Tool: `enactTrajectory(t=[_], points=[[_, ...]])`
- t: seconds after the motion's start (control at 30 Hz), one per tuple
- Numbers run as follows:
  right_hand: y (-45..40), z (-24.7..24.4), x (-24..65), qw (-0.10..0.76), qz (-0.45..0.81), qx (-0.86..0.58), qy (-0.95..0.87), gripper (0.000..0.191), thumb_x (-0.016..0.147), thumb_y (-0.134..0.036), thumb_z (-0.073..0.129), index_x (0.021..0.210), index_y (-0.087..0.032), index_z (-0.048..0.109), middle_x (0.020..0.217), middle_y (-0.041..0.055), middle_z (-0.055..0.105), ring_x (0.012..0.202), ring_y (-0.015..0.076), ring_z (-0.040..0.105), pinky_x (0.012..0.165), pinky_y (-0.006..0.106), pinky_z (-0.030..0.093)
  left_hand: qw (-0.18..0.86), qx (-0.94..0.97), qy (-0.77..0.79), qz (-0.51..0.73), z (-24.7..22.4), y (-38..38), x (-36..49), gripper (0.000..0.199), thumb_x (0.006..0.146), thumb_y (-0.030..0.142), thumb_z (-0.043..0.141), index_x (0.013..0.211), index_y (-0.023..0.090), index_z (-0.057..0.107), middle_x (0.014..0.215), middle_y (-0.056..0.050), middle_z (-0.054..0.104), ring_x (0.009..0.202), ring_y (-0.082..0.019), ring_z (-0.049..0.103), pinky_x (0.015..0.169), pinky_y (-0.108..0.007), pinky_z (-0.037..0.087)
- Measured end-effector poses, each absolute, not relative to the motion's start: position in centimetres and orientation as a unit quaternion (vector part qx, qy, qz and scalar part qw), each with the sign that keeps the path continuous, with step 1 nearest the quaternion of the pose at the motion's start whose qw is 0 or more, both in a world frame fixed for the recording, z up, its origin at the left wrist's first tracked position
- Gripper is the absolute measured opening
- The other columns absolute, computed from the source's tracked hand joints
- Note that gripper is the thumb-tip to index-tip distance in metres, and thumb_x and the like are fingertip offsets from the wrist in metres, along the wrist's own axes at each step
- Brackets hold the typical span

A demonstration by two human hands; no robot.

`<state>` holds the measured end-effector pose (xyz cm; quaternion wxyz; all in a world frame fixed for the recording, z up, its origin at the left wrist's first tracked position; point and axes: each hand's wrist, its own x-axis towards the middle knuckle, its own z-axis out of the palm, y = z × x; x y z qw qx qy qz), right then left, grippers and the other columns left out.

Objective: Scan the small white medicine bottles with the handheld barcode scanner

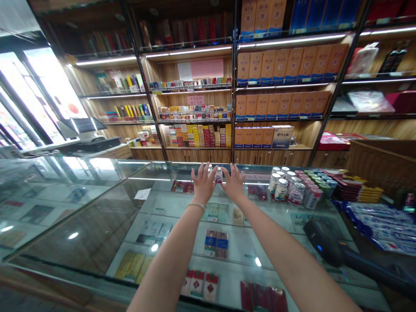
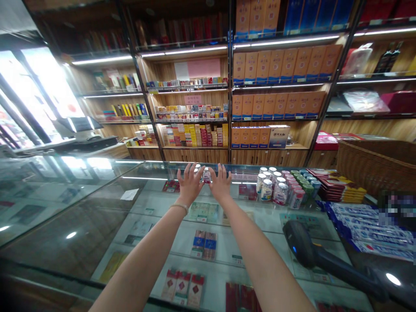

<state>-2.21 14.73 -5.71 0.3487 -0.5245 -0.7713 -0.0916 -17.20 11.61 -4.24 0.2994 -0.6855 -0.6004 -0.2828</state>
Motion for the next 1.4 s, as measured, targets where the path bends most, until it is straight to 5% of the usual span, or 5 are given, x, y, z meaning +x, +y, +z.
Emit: enactTrajectory(t=[0.2,0.33,1.4], points=[[13.9,-5.3,-1.6,0.366,-0.077,-0.514,-0.772,0.031,0.089,-0.022,0.065,0.119,-0.029,0.067,0.165,0.0120,0.031,0.153,0.0297,0.020,0.119,0.058,0.015,0.297,-0.693,-0.598,-0.272,-4.1,10.3,-17.8,0.026,0.085,0.024,0.066,0.109,0.030,0.072,0.164,-0.006,0.038,0.154,-0.033,0.027,0.124,-0.064,-0.002],[13.7,-5.3,-1.4,0.364,-0.076,-0.502,-0.781,0.024,0.089,-0.020,0.066,0.108,-0.030,0.075,0.165,0.0088,0.033,0.153,0.0317,0.019,0.118,0.060,0.012,0.294,-0.690,-0.601,-0.276,-4.1,9.9,-18.1,0.020,0.085,0.024,0.066,0.101,0.031,0.075,0.166,-0.003,0.035,0.154,-0.034,0.026,0.122,-0.065,-0.003],[13.8,-5.1,-1.4,0.312,-0.059,-0.508,-0.801,0.033,0.091,-0.028,0.062,0.122,-0.032,0.073,0.169,0.0089,0.026,0.154,0.0338,0.015,0.117,0.064,0.011,0.272,-0.707,-0.605,-0.246,-4.5,10.6,-17.9,0.041,0.084,0.028,0.064,0.123,0.037,0.071,0.168,-0.001,0.029,0.156,-0.035,0.020,0.123,-0.066,-0.003]])
